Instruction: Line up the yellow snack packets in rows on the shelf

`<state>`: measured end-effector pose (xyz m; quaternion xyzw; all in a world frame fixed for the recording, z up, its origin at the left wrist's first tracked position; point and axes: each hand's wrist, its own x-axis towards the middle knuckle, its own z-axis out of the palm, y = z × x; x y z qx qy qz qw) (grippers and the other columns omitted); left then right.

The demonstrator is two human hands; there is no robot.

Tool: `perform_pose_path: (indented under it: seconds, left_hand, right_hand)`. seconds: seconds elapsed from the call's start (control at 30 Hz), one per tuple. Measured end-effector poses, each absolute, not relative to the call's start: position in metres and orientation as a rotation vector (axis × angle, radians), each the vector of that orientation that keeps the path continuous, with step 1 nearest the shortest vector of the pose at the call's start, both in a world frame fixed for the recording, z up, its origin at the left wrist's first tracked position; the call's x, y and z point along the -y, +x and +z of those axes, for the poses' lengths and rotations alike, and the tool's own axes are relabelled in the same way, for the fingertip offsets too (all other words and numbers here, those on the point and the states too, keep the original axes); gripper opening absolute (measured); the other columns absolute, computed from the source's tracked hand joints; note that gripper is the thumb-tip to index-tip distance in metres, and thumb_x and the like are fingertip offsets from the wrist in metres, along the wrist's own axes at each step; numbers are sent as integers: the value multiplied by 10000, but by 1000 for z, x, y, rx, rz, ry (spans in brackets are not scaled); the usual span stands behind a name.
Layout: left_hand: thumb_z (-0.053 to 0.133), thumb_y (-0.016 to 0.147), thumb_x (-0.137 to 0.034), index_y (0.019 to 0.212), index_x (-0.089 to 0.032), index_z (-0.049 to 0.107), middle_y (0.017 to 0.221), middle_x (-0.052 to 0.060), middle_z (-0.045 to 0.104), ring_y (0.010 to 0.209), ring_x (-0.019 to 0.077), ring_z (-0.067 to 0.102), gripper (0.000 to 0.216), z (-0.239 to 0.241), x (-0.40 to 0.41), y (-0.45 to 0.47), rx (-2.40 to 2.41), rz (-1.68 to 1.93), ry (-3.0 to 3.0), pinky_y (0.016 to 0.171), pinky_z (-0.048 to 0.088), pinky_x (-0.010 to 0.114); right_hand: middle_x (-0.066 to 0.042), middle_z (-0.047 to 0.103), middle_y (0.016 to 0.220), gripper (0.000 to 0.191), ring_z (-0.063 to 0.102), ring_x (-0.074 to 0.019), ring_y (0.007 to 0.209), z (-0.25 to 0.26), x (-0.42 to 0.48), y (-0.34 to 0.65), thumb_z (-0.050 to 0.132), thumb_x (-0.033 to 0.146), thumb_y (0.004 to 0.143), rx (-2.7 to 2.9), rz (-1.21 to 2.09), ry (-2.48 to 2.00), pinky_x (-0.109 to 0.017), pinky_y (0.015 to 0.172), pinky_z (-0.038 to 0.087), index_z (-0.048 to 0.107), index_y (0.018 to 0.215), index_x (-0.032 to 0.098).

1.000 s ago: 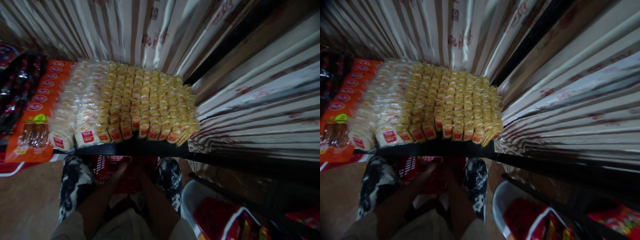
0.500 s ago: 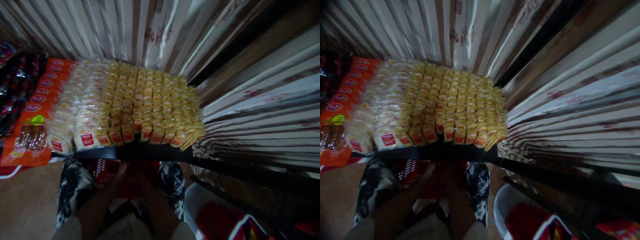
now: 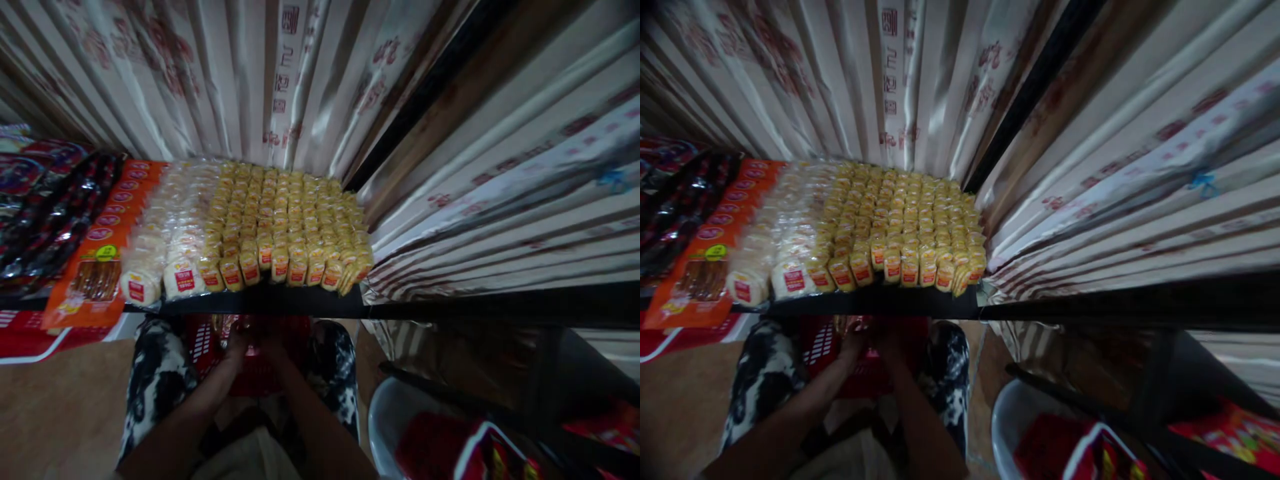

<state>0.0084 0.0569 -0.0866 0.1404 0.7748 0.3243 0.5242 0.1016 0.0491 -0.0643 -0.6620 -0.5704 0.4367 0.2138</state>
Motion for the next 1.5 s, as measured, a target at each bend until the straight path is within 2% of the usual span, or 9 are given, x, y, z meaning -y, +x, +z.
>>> perform_pose_path:
  seconds: [0.17, 0.3, 0.47, 0.67, 0.9, 1.03, 1.2, 1.4, 1.5]
  left_hand:
    - [665, 613, -93, 1023, -132, 569, 596, -15, 615, 519, 136, 595, 422, -59, -41, 0, -1830, 792, 399, 528, 464, 239]
    - [686, 610, -211, 984, -148, 586, 756, 23, 671, 714, 177, 649, 392, -34, -22, -9, -1781, 919, 634, 668, 506, 280]
    - [632, 681, -433, 1120, -172, 538, 946, 66, 660, 832, 207, 641, 519, 19, -14, -18, -1798, 1172, 921, 750, 515, 343]
    - [582, 727, -448, 1225, -156, 469, 980, 80, 639, 850, 198, 619, 589, 69, -35, -19, -1830, 1247, 1129, 791, 499, 353]
    - [544, 761, -390, 1096, -156, 533, 812, 26, 600, 615, 139, 556, 409, 77, -68, -3, -1894, 1306, 1350, 650, 501, 305]
    - [533, 779, -359, 1077, -167, 544, 843, 35, 563, 701, 148, 555, 354, 79, -85, 6, -1861, 1375, 1461, 665, 499, 286]
    - [522, 808, -364, 1115, -186, 517, 901, 38, 552, 751, 150, 555, 355, 75, -99, 8, -1830, 1352, 1472, 699, 496, 283]
    - [542, 802, -393, 1116, -159, 524, 915, 61, 584, 827, 192, 562, 392, 80, -112, 8, -1964, 1293, 1567, 809, 472, 358]
    - [522, 816, -379, 1114, -143, 530, 878, 60, 579, 801, 192, 559, 381, 81, -118, 11, -1970, 1275, 1635, 793, 474, 358]
  right_hand:
    - [-54, 672, 925, 204, 650, -160, 787, -61, -43, 102, 601, 222, 831, 1551, 1373, -1799, -302, 695, 536, 607, 1017, 138]
    - [-74, 696, 970, 220, 662, -187, 867, -38, -30, 109, 570, 199, 816, 1591, 1375, -1686, -304, 774, 517, 630, 1024, 163]
    - [-84, 679, 963, 229, 632, -192, 901, 9, -33, 119, 476, 220, 862, 1845, 928, -1541, -309, 826, 488, 650, 1006, 184]
    - [-92, 619, 951, 376, 592, -170, 877, 51, -76, 122, 325, 230, 928, 1957, 439, -1444, -270, 801, 479, 552, 1221, 165]
    - [-99, 594, 936, 446, 570, -180, 831, 54, -110, 117, 390, 170, 869, 2032, 236, -1691, -260, 748, 475, 499, 1301, 175]
    - [-86, 590, 890, 452, 566, -176, 788, 49, -113, 119, 410, 178, 864, 2096, 239, -1705, -241, 703, 469, 504, 1304, 217]
    - [-85, 578, 886, 442, 548, -165, 794, 41, -114, 122, 391, 173, 869, 2045, 219, -1641, -228, 737, 467, 519, 1292, 197]
    - [-79, 597, 924, 445, 568, -152, 821, 32, -115, 124, 345, 177, 887, 1971, 248, -1587, -218, 751, 470, 509, 1300, 199]
    - [-86, 620, 932, 420, 591, -159, 826, 31, -116, 124, 334, 189, 900, 1925, 259, -1606, -227, 744, 476, 545, 1263, 184]
